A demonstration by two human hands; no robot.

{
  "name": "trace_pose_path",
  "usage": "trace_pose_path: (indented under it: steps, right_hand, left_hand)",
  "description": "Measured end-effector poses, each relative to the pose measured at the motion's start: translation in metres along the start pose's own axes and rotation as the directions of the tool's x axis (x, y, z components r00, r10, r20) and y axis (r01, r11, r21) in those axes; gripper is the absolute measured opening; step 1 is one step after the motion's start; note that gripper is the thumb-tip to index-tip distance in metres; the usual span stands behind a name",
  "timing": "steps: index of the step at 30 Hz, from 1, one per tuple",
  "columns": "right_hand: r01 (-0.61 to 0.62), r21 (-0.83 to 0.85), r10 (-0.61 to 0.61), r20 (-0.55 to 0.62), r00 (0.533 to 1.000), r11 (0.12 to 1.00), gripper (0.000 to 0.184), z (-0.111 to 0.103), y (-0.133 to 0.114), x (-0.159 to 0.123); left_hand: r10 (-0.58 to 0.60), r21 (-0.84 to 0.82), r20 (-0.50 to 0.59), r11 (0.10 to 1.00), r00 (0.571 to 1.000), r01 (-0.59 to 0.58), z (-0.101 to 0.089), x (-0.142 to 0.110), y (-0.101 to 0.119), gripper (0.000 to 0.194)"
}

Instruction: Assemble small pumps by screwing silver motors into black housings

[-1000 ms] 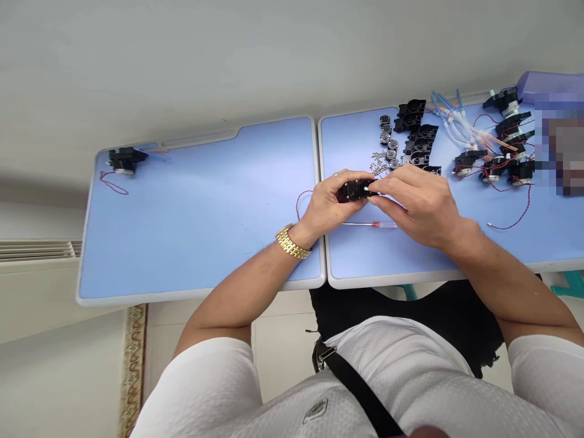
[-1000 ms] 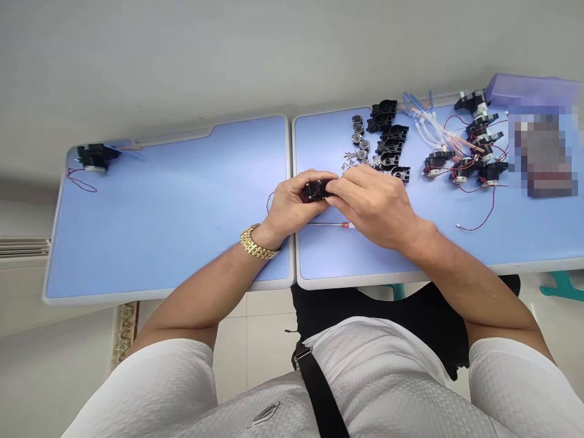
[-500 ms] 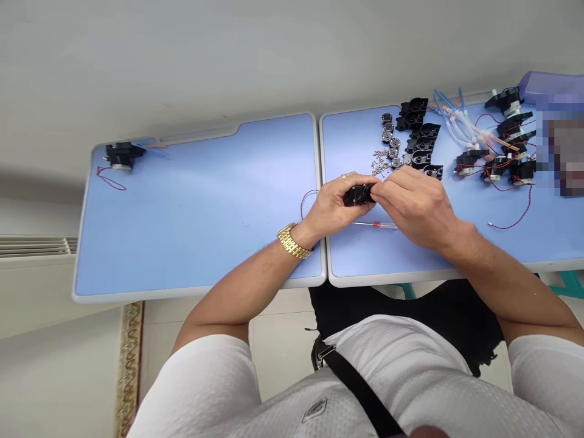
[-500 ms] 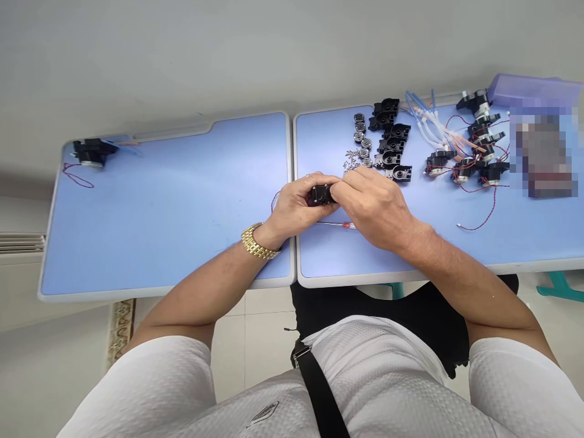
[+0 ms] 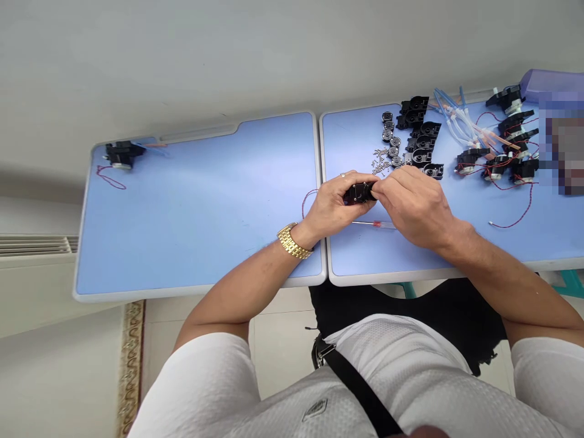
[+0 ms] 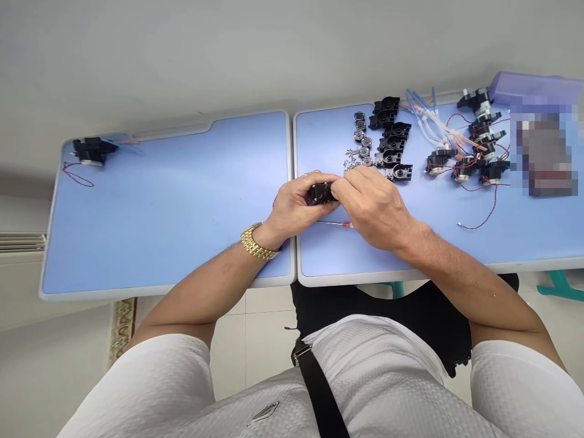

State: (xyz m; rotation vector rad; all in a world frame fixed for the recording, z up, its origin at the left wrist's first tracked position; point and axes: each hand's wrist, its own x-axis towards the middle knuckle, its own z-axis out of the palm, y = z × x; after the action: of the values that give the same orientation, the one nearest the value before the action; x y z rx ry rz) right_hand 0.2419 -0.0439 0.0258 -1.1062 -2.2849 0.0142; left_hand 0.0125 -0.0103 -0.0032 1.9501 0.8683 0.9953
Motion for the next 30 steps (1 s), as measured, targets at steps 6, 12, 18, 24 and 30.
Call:
trace_pose_path:
  steps: [6, 12, 18, 24, 30]
  right_hand:
    - [0.118, -0.031, -0.119, -0.044, 0.992, 0.993, 0.035, 0.005, 0.004, -0.001]
    - [0.179, 0.017, -0.18, 0.044, 0.983, 0.984, 0.041, 0.002, 0.006, 0.002]
    - [0.253, 0.032, -0.254, 0.032, 0.967, 0.967, 0.042, -0.001, 0.01, 0.004]
    - [0.044, 0.188, -0.033, -0.058, 0.998, 0.981, 0.035, -0.008, 0.014, 0.006]
    - [-0.085, 0.236, 0.143, -0.245, 0.959, 0.968, 0.031, -0.02, 0.014, 0.009]
  left_hand:
    - [-0.029, -0.053, 0.061, 0.998, 0.998, 0.033, -0.007, 0.002, 0.0, 0.029]
    - [-0.149, -0.064, 0.185, 0.984, 0.971, 0.163, -0.02, 0.005, 0.004, 0.033]
    - [-0.182, -0.128, 0.246, 0.967, 0.952, 0.218, -0.023, 0.008, 0.002, 0.035]
    - [-0.133, -0.146, 0.165, 0.977, 0.977, 0.158, -0.018, 0.006, 0.0, 0.034]
    - [-0.056, -0.184, 0.092, 0.98, 0.994, 0.072, -0.013, 0.004, -0.001, 0.036]
